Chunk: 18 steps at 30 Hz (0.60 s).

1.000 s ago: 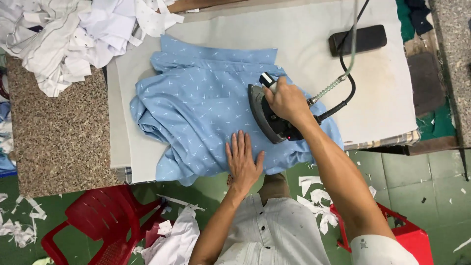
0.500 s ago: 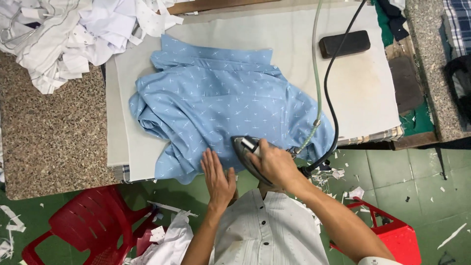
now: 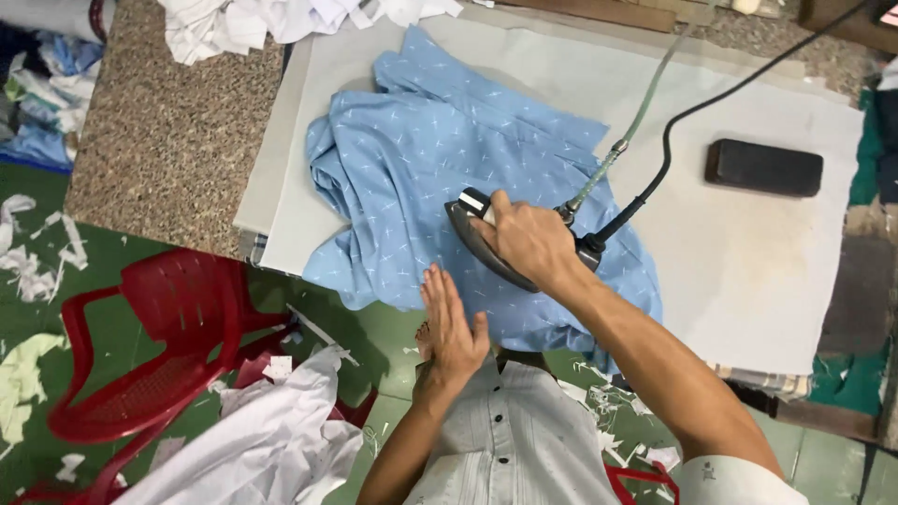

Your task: Ironing a blue patterned shirt on a professional workstation using a steam iron and a pressing block.

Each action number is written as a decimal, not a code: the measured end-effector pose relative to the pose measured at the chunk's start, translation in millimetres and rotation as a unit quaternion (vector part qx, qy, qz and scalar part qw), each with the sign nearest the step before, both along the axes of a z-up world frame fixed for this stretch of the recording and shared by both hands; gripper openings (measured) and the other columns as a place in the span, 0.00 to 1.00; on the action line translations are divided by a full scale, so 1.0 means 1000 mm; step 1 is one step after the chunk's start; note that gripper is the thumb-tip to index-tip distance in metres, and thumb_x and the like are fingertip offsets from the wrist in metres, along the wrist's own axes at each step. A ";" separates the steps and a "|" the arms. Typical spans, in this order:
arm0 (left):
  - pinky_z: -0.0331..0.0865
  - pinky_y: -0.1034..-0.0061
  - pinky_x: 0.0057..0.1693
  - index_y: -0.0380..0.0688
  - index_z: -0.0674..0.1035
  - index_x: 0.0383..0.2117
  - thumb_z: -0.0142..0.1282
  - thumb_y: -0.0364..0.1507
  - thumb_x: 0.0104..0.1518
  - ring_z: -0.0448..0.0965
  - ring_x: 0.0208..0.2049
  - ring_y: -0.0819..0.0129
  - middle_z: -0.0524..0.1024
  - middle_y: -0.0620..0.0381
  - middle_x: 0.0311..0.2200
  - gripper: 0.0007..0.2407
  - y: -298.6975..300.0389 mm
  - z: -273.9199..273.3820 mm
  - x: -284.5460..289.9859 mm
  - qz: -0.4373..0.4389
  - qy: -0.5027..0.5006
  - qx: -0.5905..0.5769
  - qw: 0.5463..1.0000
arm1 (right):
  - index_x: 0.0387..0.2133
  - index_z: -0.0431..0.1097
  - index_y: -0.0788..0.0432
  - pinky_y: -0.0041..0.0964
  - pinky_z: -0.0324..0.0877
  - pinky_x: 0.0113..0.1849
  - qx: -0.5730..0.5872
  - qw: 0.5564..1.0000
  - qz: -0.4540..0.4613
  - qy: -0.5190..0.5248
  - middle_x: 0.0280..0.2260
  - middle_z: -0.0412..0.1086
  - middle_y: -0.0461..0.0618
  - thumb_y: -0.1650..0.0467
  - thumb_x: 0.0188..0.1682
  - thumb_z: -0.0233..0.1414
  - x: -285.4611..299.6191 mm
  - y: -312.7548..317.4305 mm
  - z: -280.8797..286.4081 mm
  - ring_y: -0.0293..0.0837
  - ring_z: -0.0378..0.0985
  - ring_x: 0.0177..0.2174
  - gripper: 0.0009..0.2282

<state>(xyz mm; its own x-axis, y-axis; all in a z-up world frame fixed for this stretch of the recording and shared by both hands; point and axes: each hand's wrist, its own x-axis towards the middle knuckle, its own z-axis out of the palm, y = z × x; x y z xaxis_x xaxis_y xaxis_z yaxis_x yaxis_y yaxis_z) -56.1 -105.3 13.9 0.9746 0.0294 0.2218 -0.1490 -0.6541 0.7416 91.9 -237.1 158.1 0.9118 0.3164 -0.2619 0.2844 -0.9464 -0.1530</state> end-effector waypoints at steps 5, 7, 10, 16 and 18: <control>0.30 0.45 0.72 0.27 0.53 0.69 0.44 0.45 0.64 0.39 0.72 0.36 0.43 0.28 0.71 0.35 -0.051 -0.010 0.018 0.028 -0.017 0.110 0.993 | 0.39 0.64 0.61 0.53 0.79 0.32 0.021 0.999 0.028 0.038 0.25 0.75 0.63 0.55 0.58 0.43 0.013 -0.033 0.002 0.61 0.84 0.28 0.19; 0.30 0.45 0.73 0.24 0.57 0.67 0.53 0.43 0.59 0.43 0.72 0.37 0.47 0.27 0.70 0.36 -0.060 -0.017 0.022 0.050 -0.017 0.166 0.985 | 0.39 0.64 0.61 0.53 0.79 0.32 0.029 0.998 0.032 0.042 0.25 0.75 0.64 0.55 0.58 0.43 0.015 -0.045 0.005 0.61 0.84 0.29 0.20; 0.30 0.44 0.73 0.26 0.57 0.67 0.48 0.48 0.60 0.45 0.73 0.40 0.50 0.30 0.70 0.37 -0.061 -0.021 0.021 0.054 0.009 0.227 0.972 | 0.40 0.64 0.61 0.56 0.78 0.34 0.047 0.996 0.024 0.078 0.27 0.76 0.66 0.55 0.58 0.42 0.013 -0.062 0.006 0.63 0.84 0.31 0.19; 0.25 0.46 0.73 0.27 0.56 0.68 0.43 0.50 0.61 0.41 0.74 0.42 0.48 0.32 0.71 0.37 -0.057 -0.025 0.020 0.037 0.053 0.256 0.965 | 0.39 0.64 0.59 0.53 0.78 0.33 0.057 0.996 0.012 0.067 0.26 0.76 0.64 0.55 0.57 0.44 -0.003 -0.095 -0.005 0.62 0.84 0.30 0.19; 0.27 0.44 0.73 0.26 0.56 0.68 0.51 0.46 0.59 0.42 0.73 0.38 0.48 0.30 0.71 0.38 -0.056 -0.028 0.021 0.047 0.033 0.260 0.964 | 0.41 0.64 0.59 0.55 0.77 0.35 0.068 0.992 -0.007 0.106 0.28 0.76 0.65 0.54 0.57 0.42 -0.012 -0.109 -0.003 0.63 0.84 0.32 0.20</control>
<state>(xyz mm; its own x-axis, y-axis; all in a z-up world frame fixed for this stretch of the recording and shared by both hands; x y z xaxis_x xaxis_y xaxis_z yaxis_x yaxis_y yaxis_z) -35.1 -161.7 -13.9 0.9857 0.0204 0.1674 -0.0340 -0.9481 0.3161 80.1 -345.8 155.5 0.8451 0.3501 -0.4040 0.2202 -0.9166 -0.3336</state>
